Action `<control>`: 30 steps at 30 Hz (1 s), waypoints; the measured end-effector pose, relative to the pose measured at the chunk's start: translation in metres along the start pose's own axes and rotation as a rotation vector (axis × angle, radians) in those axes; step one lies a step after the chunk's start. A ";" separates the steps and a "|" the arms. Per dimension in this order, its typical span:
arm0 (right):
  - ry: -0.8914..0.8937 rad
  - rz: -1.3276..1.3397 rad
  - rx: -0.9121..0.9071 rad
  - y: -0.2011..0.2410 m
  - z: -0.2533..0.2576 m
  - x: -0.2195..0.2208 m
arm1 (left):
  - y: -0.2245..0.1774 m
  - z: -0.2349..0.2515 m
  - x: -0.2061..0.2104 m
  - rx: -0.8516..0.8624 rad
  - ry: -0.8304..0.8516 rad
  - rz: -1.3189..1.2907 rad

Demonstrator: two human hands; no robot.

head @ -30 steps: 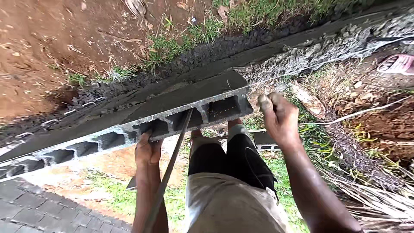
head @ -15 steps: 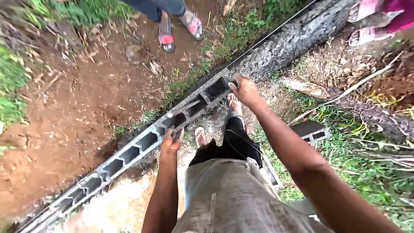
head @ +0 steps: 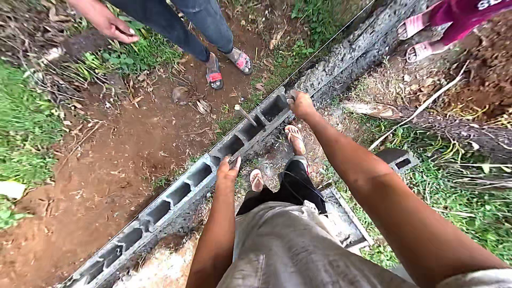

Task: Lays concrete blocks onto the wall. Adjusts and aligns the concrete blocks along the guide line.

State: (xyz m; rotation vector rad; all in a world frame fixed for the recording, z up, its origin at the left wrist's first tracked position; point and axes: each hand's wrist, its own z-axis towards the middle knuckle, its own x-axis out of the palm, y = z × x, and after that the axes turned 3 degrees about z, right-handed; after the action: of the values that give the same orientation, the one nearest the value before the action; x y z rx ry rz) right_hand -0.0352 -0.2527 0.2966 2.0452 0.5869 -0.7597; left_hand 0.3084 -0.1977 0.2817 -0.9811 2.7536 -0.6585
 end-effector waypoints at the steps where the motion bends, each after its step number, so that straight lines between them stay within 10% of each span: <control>1: 0.006 0.003 0.003 0.000 0.000 -0.001 | 0.001 0.000 0.000 0.003 0.001 0.012; 30: -0.101 0.393 0.095 -0.032 -0.001 -0.004 | -0.022 -0.009 -0.037 -0.071 0.239 0.470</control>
State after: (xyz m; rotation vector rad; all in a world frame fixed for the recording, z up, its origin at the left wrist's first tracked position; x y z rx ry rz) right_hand -0.0580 -0.2353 0.2821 2.1052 0.0848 -0.6580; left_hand 0.3471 -0.1857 0.2995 -0.2476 3.0654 -0.6310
